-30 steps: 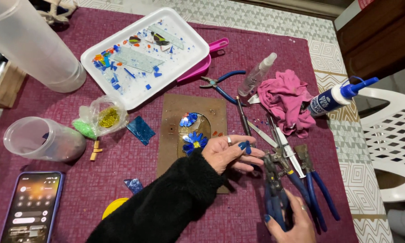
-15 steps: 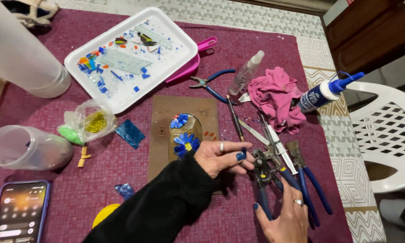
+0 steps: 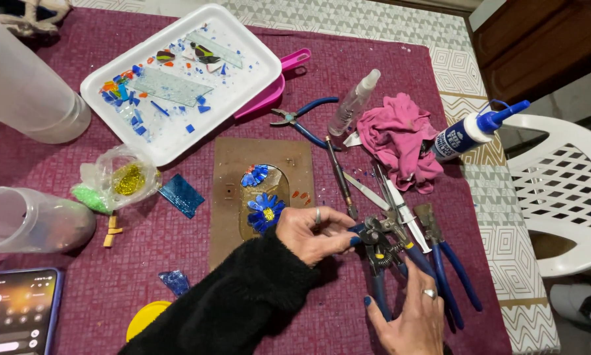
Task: Making a floral mosaic craft by cutting and placing blue glass pieces onto a template.
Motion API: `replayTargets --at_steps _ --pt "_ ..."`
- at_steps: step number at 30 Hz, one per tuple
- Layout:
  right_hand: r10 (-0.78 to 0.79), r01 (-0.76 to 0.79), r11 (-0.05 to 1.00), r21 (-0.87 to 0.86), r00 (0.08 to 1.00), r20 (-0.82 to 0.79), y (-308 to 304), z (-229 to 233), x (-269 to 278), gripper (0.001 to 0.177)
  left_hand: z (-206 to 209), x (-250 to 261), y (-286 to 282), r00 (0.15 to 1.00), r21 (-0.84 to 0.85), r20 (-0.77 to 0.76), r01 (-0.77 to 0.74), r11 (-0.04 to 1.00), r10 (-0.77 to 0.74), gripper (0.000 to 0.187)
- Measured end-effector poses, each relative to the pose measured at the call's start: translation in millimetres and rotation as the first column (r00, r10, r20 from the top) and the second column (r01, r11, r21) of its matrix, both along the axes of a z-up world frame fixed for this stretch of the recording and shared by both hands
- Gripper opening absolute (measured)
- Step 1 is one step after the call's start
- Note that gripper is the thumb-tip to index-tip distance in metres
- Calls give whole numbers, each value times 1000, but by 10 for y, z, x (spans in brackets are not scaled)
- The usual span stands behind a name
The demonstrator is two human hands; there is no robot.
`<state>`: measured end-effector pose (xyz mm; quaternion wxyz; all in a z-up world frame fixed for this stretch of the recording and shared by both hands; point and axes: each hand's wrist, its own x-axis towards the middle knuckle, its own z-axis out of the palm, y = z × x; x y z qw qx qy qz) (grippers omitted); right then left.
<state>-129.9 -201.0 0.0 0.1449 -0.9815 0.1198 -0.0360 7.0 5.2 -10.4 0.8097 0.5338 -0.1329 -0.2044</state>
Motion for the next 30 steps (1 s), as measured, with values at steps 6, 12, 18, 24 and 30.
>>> replayTargets --at_steps 6,12,18,24,30 --pt "-7 6 1000 -24 1000 -16 0 -45 -23 114 53 8 21 978 -49 -193 73 996 -81 28" --pt "4 -3 996 -92 1000 14 2 -61 -40 122 -8 16 16 977 -61 -188 92 994 -102 28" --pt "6 6 988 -155 997 76 95 86 -48 128 -31 29 45 997 -20 -59 39 999 -40 17" --pt "287 -256 957 -134 902 322 -264 139 -61 104 452 261 560 995 -104 -88 -49 993 40 16" --pt "385 -435 878 199 890 245 -82 610 270 67 625 396 1091 970 -52 -13 -245 968 245 13"
